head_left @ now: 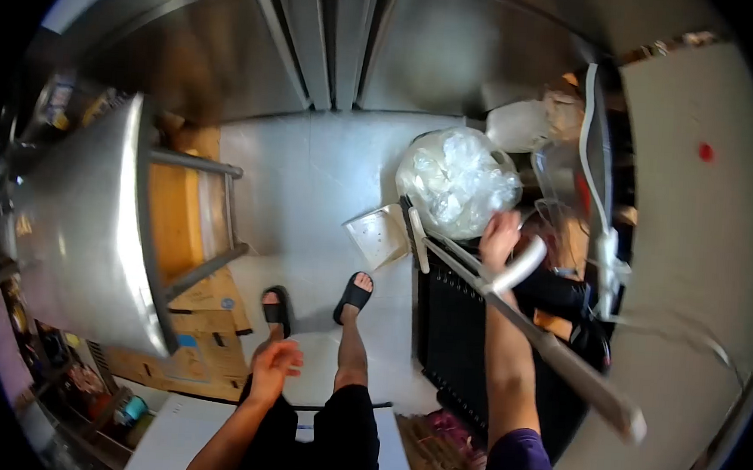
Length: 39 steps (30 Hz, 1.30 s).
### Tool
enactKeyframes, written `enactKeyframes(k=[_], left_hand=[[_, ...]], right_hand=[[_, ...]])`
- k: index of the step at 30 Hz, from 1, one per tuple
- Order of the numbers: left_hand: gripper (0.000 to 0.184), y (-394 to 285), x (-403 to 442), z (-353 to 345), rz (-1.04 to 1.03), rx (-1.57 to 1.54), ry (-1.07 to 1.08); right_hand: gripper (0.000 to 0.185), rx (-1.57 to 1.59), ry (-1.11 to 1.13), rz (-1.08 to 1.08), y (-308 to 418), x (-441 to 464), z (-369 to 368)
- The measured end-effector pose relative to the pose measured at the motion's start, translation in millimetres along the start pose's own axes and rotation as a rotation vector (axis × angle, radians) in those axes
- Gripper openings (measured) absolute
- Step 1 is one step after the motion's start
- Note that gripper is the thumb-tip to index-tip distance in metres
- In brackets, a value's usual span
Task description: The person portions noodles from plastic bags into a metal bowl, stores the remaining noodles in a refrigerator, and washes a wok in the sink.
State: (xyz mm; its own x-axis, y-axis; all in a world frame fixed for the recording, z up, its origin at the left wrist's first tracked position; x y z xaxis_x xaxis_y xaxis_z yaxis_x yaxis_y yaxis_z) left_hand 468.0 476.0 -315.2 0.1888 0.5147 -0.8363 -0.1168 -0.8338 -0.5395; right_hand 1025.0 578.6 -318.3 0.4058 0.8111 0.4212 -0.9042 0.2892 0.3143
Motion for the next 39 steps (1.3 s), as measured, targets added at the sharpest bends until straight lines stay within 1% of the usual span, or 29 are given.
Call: enactKeyframes(k=[1,2,4,6,7,8,11,12,13,14,15,17,18,20,21,22,24,25,26,28,29,30,31,32,33,34,36,38,39], left_hand=[[0.02,23.1,24.3,-22.3,0.065,-0.004,0.038],[0.021,46.7,45.9,-39.3,0.116,0.014,0.105],[0.022,92.4,80.4,-59.0,0.132,0.012,0.153],[0.024,131.6,104.8,-57.6,0.199,0.006,0.082],[0.025,148.3,114.4,-54.5,0.233,0.004,0.064],[0.026,157.9,118.5,-51.8,0.266,0.013,0.05],[0.028,149.9,120.2,-48.4,0.279,0.067,0.036],[0.029,141.8,113.2,-46.7,0.283,0.112,0.026],[0.027,125.6,106.5,-50.5,0.245,0.096,0.049],[0.027,107.4,101.4,-56.2,0.215,0.113,0.059],[0.026,82.9,94.0,-65.9,0.156,0.129,0.092],[0.026,28.2,69.4,-86.4,0.069,0.173,0.161],[0.026,-3.2,55.6,-97.0,0.026,0.202,0.187],[0.027,-65.8,17.4,-122.8,-0.106,0.239,0.326],[0.027,-81.7,-0.1,-132.6,-0.13,0.343,0.378],[0.028,-99.2,-24.2,-144.6,-0.16,0.438,0.457],[0.029,-102.7,-68.3,-159.3,-0.224,0.587,0.674],[0.029,-103.5,-92.4,-169.6,-0.239,0.697,0.809],[0.029,-100.0,-118.1,-173.3,-0.215,0.758,0.886],[0.028,-72.8,-157.3,-172.2,-0.157,0.885,1.019],[0.028,-64.3,-182.5,-174.0,-0.147,0.993,1.077],[0.028,-53.9,-207.1,-167.5,-0.136,1.093,1.109],[0.028,-36.7,-230.7,-157.9,-0.135,1.206,1.225],[0.029,-20.3,-249.9,-149.6,-0.104,1.253,1.237],[0.03,-2.3,-262.2,-143.4,-0.067,1.31,1.237],[0.03,19.0,-285.8,-134.3,-0.057,1.427,1.33],[0.031,66.7,-332.3,-117.3,-0.028,1.592,1.339],[0.031,127.0,-382.5,-99.5,-0.043,1.742,1.486],[0.03,160.8,-433.8,-90.7,-0.039,1.776,1.607]], right_hand=[[0.005,-0.026,-0.05,0.042,-13.4,32.4,-28.6],[0.008,-0.154,-0.01,-0.004,-36.6,55.4,-56.8],[0.009,-0.126,-0.198,-0.008,-57.8,86.5,-82.9],[0.02,-0.284,-0.051,0.092,-103.8,86.7,-142.6],[0.039,-0.447,0.453,-0.067,-164.7,71.4,-204.3],[0.05,-0.307,0.816,-0.151,-183.1,45.7,-233.2],[0.048,-0.141,0.335,-0.013,-164.5,50.9,-194.2],[0.043,-0.094,0.332,-0.148,-159.2,46.8,-176.2],[0.035,-0.084,0.285,-0.181,-135.0,42.7,-144.6],[0.029,-0.059,0.254,-0.309,-124.1,27.8,-121.0],[0.025,-0.058,0.21,-0.28,-105.2,10.3,-97.9],[0.031,0.151,0.286,-0.524,-78.8,-39.0,-48.5],[0.027,0.141,0.23,-0.642,-53.4,-60.4,-11.1],[0.014,0.342,0.107,-0.639,-11.6,-117.7,55.1],[0.015,0.219,0.112,-0.457,25.9,-134.7,97.9],[0.017,0.165,0.147,-0.647,37.5,-183.2,119.1],[0.019,0.347,0.357,-0.851,98.6,-246.7,192.0],[0.02,0.364,0.337,-0.907,123.5,-278.3,227.3],[0.02,0.385,0.307,-0.985,157.4,-322.1,261.7],[0.021,0.276,0.179,-1.085,206.5,-398.8,322.1],[0.02,0.245,0.066,-1.159,238.9,-436.6,359.6],[0.02,0.225,-0.024,-1.223,278.1,-472.6,391.2],[0.02,0.194,-0.153,-1.328,319.7,-514.0,416.5],[0.018,0.169,-0.218,-1.379,357.2,-550.6,445.3],[0.017,0.154,-0.276,-1.438,396.0,-585.8,460.3],[0.017,0.133,-0.393,-1.539,438.1,-625.6,471.5],[0.016,0.062,-0.615,-1.648,525.0,-701.4,505.1],[0.015,-0.04,-0.856,-1.736,623.2,-767.6,524.4],[0.014,-0.18,-0.959,-1.802,680.1,-798.3,552.9]])
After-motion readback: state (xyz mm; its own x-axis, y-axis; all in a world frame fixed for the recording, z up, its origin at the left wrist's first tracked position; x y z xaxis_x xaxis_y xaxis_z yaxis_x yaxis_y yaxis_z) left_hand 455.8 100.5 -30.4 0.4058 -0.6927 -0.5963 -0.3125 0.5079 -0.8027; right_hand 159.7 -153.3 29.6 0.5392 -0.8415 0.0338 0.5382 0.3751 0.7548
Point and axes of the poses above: each hand's wrist, its own x-axis towards the middle knuckle, its own z-axis out of the back of the hand, y = z × x, the point moved 8 cm from there along x, towards the middle knuckle, and after that the axes turned 1 degree about -x, right-handed, at the moved point
